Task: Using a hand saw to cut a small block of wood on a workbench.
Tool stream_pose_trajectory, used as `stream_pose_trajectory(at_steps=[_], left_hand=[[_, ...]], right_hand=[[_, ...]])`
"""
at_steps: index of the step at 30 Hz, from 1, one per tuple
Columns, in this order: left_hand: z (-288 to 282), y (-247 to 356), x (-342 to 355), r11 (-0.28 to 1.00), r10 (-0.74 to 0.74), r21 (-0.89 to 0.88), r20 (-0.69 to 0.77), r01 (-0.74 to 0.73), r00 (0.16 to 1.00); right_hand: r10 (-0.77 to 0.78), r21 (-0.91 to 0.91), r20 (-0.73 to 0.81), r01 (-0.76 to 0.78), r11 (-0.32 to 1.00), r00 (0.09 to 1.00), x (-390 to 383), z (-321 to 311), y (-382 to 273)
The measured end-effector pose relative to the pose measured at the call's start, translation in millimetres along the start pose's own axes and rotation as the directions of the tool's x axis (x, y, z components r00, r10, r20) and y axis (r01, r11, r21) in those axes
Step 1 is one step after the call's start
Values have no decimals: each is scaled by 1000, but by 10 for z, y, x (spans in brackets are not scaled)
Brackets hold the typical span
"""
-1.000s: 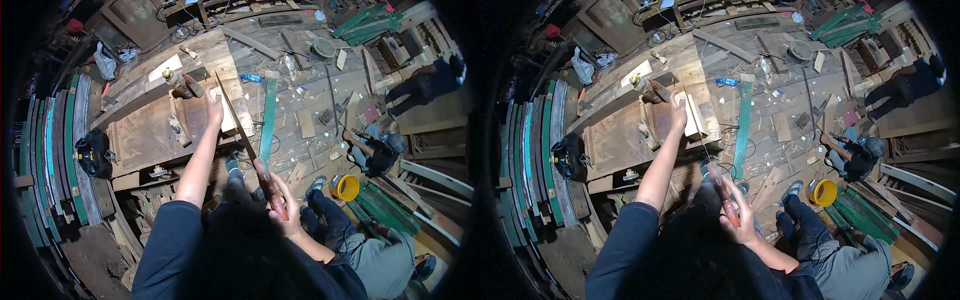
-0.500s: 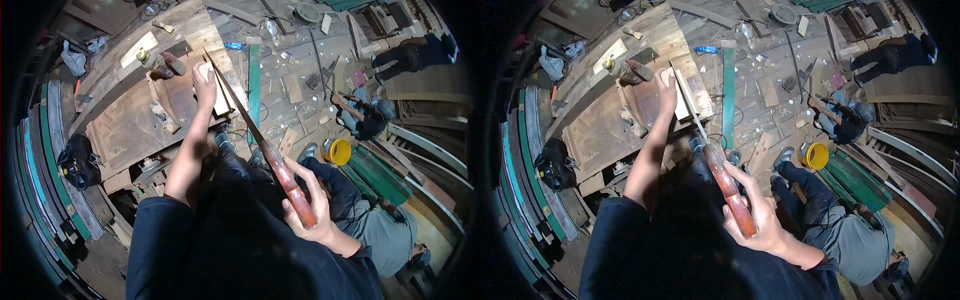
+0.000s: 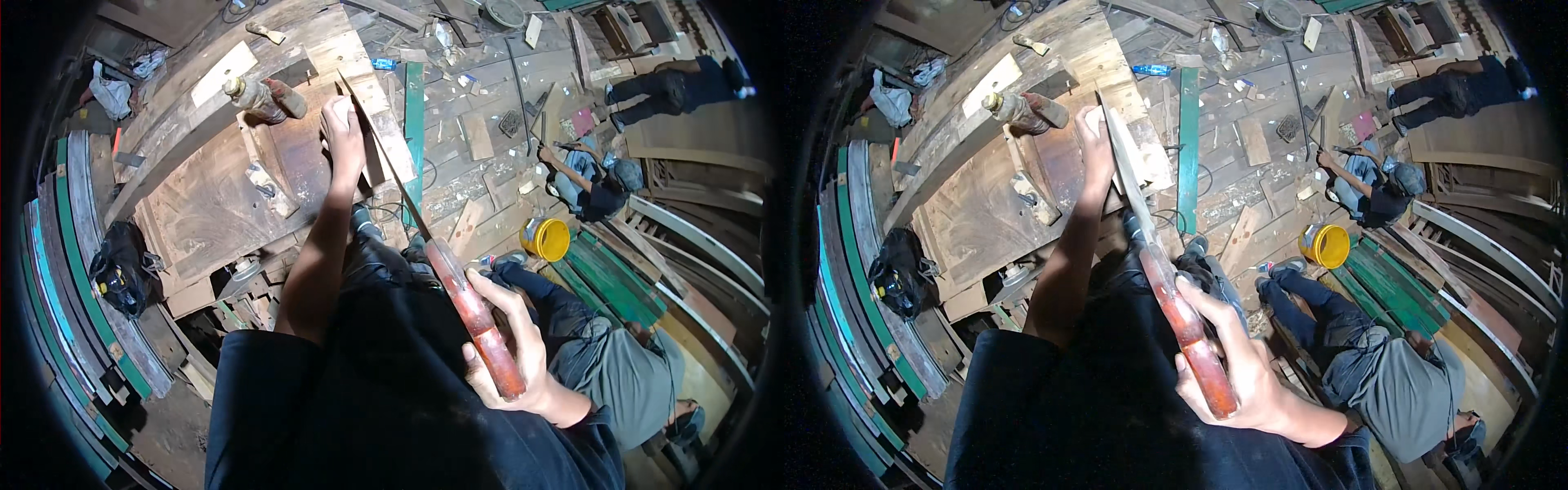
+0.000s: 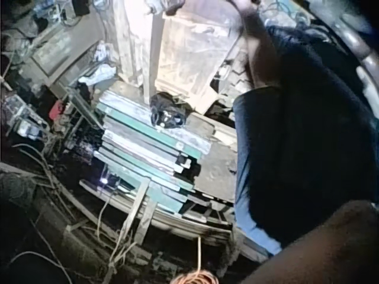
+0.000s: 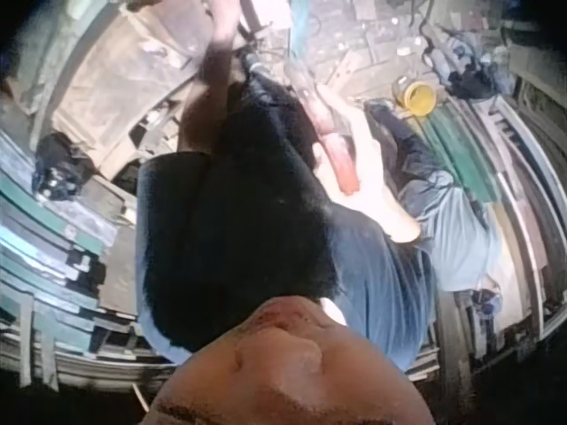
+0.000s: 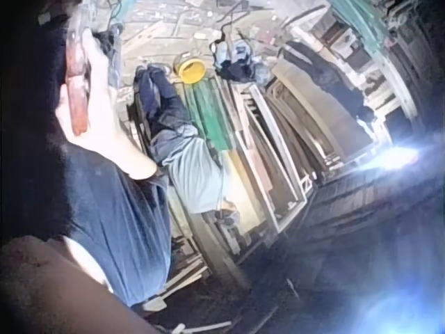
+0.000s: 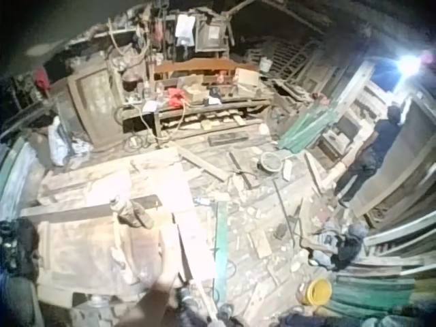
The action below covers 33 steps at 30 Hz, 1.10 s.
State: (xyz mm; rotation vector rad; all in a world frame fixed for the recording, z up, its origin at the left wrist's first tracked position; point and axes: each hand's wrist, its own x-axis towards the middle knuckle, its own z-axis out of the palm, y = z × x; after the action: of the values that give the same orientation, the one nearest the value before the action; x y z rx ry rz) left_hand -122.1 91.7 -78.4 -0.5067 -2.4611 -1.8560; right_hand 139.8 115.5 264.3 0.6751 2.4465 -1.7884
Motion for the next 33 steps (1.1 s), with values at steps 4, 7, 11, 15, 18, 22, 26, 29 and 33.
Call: stream_pose_trajectory(at_steps=[4, 7, 11, 15, 18, 22, 26, 29, 33], left_hand=[[-21, 78, -27, 998, 59, 12, -2, -59, 998], [-56, 93, -36, 998, -49, 33, -1, 49, 999], [-24, 211, -39, 994, -55, 90, -28, 57, 998], [-70, 237, -18, 995, -82, 54, -12, 83, 997], [-33, 247, -13, 997, -68, 45, -21, 69, 997], [-48, 72, -18, 992, 71, 104, -13, -69, 997], [-21, 194, -44, 985, -54, 165, -20, 57, 998], [-39, 171, -36, 982, -15, 185, -20, 19, 1000], [-87, 296, -28, 985, -38, 169, -5, 39, 999]], right_hand=[[-2, 10, -70, 3, 1000, 998, 345, 128, 299], [-47, 68, -109, 55, 996, 993, 434, 336, 445], [-99, -30, -116, 97, 995, 988, 226, 158, 420], [44, -30, -27, -44, 999, 999, -176, -77, 227], [-16, -21, -40, 15, 1000, 999, -3, -4, 333], [-16, 67, -89, 22, 998, 996, 634, 284, 619], [57, 168, -79, -43, 985, 995, 905, 415, 815], [-113, 53, -165, 123, 991, 980, 756, 402, 915], [-127, -88, -80, 120, 989, 989, 176, 180, 710]])
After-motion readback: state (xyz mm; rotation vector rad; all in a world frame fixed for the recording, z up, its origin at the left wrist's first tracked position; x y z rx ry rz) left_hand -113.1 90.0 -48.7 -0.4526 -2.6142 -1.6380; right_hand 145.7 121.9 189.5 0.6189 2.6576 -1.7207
